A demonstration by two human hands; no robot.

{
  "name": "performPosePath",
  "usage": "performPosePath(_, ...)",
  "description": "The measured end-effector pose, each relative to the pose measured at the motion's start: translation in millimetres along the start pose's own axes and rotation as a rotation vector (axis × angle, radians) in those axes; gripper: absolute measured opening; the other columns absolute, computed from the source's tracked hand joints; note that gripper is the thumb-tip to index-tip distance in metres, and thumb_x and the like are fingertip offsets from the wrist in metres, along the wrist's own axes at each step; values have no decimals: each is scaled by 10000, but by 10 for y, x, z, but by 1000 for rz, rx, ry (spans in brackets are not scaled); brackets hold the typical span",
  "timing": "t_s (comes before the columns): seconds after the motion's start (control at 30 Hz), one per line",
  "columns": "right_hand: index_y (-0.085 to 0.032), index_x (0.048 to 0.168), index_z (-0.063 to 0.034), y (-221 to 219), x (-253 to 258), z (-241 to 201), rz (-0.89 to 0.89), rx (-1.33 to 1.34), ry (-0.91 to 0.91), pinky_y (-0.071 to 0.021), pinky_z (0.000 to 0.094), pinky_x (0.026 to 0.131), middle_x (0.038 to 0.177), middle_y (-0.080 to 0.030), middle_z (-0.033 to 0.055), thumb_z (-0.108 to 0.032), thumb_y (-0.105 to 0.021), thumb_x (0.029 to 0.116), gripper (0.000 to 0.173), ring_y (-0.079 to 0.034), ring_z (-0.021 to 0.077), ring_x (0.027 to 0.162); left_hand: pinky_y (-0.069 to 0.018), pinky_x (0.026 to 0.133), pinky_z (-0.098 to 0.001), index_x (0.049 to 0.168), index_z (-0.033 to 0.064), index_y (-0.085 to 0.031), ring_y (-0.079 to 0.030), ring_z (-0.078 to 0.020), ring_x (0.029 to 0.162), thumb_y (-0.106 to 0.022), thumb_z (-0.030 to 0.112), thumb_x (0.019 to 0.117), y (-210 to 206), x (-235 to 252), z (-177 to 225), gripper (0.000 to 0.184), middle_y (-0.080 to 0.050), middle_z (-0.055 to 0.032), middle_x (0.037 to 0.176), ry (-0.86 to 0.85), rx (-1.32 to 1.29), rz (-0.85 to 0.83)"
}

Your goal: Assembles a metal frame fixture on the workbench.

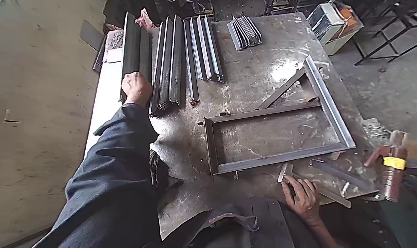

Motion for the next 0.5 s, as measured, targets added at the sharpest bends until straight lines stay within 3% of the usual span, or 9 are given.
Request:
performPosePath(0.33, -767, 1088, -142, -13, -30, 31, -24, 23, -16, -468, 383, 753, 749, -679, 66, -395, -524, 1024, 356, -610, 237, 706, -399, 1087, -649, 1285, -196, -535, -460, -507, 1388, -566, 57, 990, -69, -28, 23, 389, -482, -391, 1436, -5, 17, 1)
performPosePath(0.5, -771, 1071, -108, 3, -61, 27, -26, -3, -2, -480, 408, 748, 776, -708, 97, -379, -523, 1015, 372, -629, 271, 711, -431, 1041, -679, 1245, -181, -568, -513, -521, 1332, -613, 101, 972, -86, 55, -34, 395, -534, -386, 1382, -25, -29, 11)
Point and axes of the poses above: each hand's wrist, its own x-axis towards the middle knuckle, its own y-axis out of the back of the hand, z = x × y, the point moved 7 cm from there along x, towards the middle knuckle
